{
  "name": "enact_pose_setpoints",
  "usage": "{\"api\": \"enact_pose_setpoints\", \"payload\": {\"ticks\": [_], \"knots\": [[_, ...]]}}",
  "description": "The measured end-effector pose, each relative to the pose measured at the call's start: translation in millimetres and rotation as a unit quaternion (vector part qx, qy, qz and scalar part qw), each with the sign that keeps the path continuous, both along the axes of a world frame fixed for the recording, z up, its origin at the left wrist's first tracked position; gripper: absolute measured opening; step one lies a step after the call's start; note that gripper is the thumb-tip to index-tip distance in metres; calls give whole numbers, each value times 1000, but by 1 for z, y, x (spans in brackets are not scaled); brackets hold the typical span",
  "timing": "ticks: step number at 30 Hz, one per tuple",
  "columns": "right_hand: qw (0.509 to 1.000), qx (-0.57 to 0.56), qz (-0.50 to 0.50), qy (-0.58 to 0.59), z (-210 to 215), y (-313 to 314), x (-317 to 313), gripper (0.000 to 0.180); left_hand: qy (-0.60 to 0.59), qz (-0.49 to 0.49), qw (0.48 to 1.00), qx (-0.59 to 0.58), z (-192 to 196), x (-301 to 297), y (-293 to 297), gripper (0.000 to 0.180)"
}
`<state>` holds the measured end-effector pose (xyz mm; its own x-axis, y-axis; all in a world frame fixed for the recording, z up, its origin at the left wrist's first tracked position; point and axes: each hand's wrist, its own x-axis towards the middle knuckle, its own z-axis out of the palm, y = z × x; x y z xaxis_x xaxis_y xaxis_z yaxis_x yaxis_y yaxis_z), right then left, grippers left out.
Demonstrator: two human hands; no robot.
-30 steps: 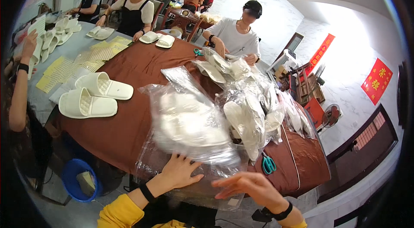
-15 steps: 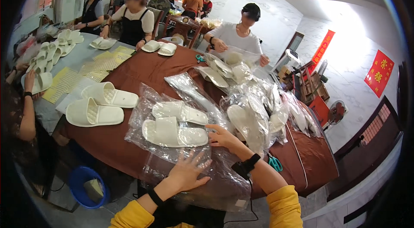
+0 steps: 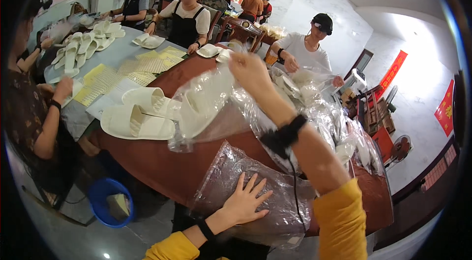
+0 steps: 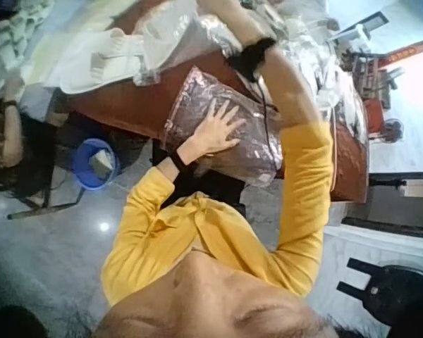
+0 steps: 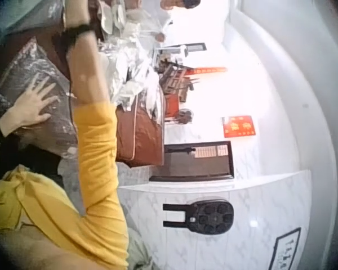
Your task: Packing pairs of white slippers into clear plastic bags in a manufacturing facility.
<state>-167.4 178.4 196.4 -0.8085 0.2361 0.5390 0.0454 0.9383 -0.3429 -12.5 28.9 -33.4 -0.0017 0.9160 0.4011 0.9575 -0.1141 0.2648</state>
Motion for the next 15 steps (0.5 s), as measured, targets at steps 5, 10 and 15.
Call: {"api": "enact_pose_setpoints", "payload": {"ticks": [5, 10, 15], "knots": [[981, -36, 108, 159, 89, -70, -54, 20, -10, 21, 1000, -16, -4, -8, -9, 64], [949, 119, 119, 268, 188, -35, -72, 13, -23, -9, 1000, 10, 2, 6, 6, 65], [874, 102, 258, 398, 175, -53, 93, 35, -20, 15, 1000, -19, 1, -4, 0, 66]]}}
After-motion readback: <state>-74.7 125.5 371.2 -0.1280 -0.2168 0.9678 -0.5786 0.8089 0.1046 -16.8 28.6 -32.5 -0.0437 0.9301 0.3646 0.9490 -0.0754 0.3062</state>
